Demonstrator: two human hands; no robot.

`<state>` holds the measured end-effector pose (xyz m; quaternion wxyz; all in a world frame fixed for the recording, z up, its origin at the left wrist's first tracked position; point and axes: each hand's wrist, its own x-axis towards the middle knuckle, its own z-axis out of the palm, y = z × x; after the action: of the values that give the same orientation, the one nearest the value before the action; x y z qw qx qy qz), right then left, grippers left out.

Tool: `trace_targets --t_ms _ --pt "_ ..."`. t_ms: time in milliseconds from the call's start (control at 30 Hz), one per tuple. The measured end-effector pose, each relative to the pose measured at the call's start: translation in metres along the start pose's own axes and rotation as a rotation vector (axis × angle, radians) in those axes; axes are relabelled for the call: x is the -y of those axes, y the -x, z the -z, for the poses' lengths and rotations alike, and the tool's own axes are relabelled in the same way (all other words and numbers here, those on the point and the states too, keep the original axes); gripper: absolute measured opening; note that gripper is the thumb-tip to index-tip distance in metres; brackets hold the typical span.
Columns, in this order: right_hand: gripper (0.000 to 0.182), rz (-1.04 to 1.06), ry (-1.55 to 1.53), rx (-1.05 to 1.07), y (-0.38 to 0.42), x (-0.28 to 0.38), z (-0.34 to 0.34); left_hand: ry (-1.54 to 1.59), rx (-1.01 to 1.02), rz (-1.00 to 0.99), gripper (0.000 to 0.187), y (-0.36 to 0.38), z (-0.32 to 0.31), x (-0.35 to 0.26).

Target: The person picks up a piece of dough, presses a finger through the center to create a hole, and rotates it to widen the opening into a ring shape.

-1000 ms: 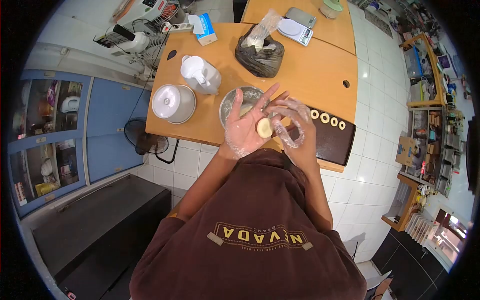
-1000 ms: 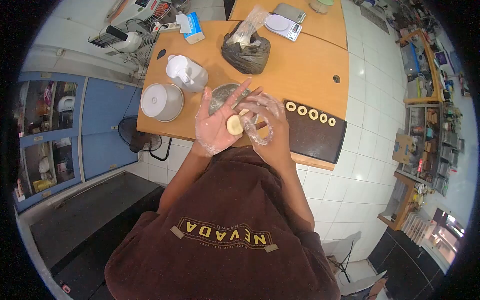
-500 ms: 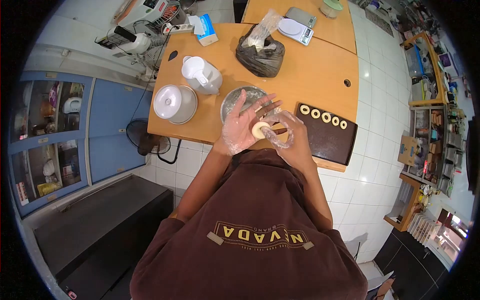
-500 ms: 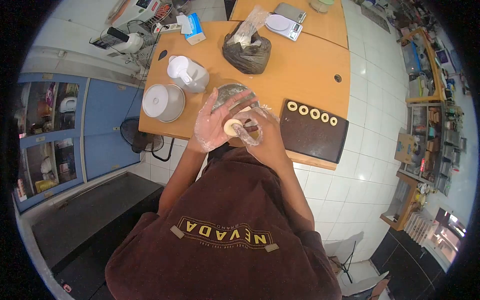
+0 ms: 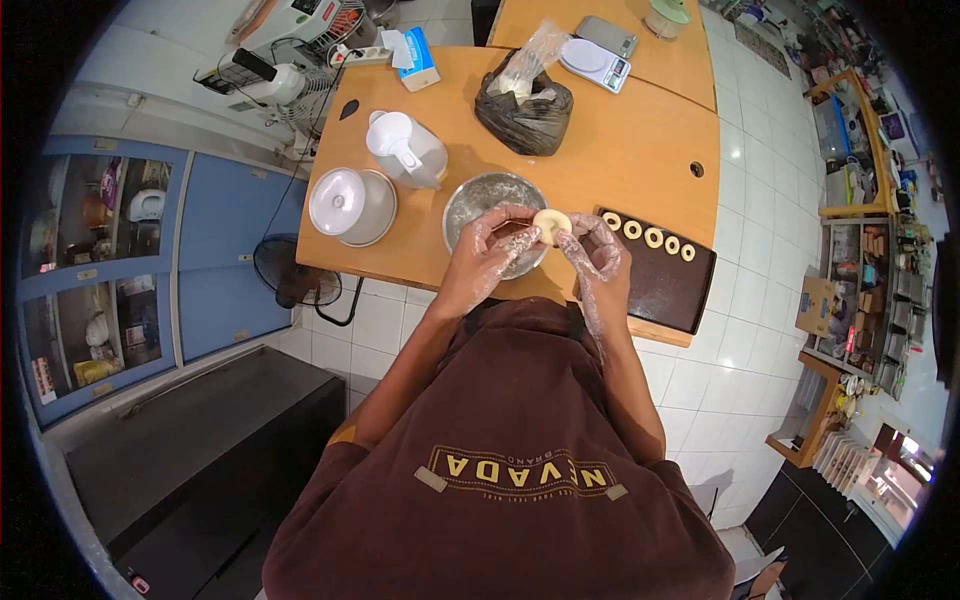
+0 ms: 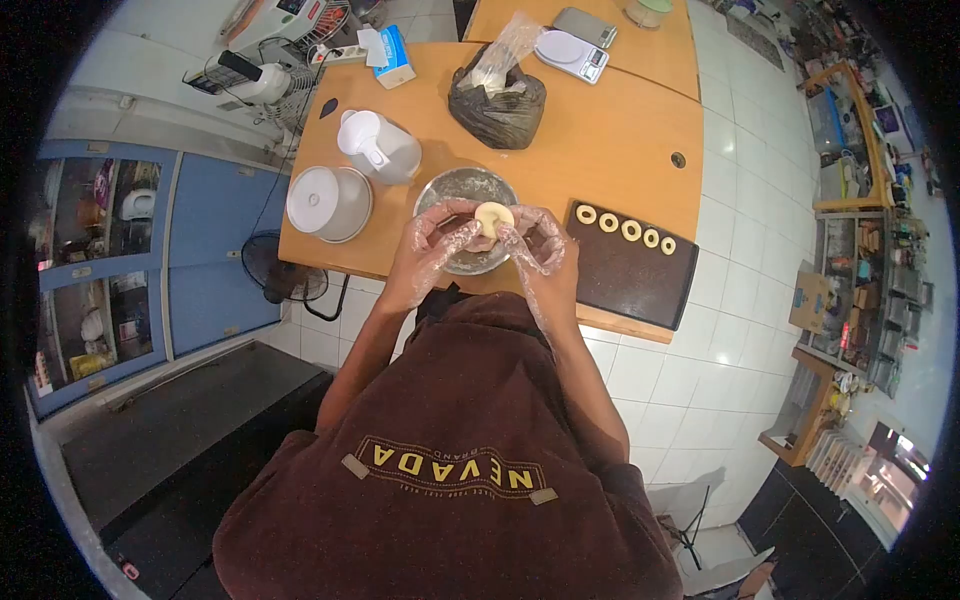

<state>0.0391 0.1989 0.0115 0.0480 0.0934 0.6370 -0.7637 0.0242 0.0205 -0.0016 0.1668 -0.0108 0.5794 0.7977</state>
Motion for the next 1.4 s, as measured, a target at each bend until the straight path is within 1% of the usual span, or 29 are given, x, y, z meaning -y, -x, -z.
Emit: trace_targets --t_ms 100,167,267,467,600,767,867,1000,1200,1300,1400 --pt "0.018 0.07 -0.017 0.04 -0.002 -0.01 0.001 -0.111 -0.04 -0.031 0.025 0.001 -0.003 -0.005" --pt "0.019 0.079 0.019 0.059 -0.003 -0.015 0.002 -0.149 -0.052 -0.053 0.025 0.002 -0.002 -0.005" --pt "0.019 0.094 0.037 0.069 -0.003 -0.017 0.002 -0.107 -0.023 -0.104 0.029 0.003 -0.003 -0.002" --pt "0.018 0.119 0.096 0.049 -0.003 -0.026 0.004 -0.177 0.0 -0.113 0.033 0.004 -0.005 0.004" --pt "0.019 0.173 0.168 0.044 -0.004 -0.032 0.005 -0.266 -0.039 -0.15 0.029 0.004 -0.006 0.005" --pt "0.019 0.166 0.231 0.051 -0.002 -0.029 0.005 -0.327 -0.047 -0.183 0.028 0.004 -0.006 0.008" --pt "0.018 0.123 0.164 0.061 -0.001 -0.024 0.003 -0.161 -0.044 -0.137 0.03 0.005 -0.006 0.009" --pt "0.016 0.019 0.054 0.08 0.003 -0.012 0.002 -0.16 -0.108 -0.113 0.028 0.006 -0.007 0.003" --pt "0.016 0.039 0.091 0.101 0.003 -0.01 0.003 -0.164 -0.123 -0.104 0.026 0.007 -0.009 -0.003" --pt "0.019 0.106 0.124 0.11 0.002 -0.017 0.002 -0.147 -0.12 -0.131 0.026 0.007 -0.008 -0.001" --pt "0.018 0.086 0.109 0.116 0.003 -0.016 0.001 -0.132 -0.104 -0.148 0.026 0.007 -0.007 -0.001"
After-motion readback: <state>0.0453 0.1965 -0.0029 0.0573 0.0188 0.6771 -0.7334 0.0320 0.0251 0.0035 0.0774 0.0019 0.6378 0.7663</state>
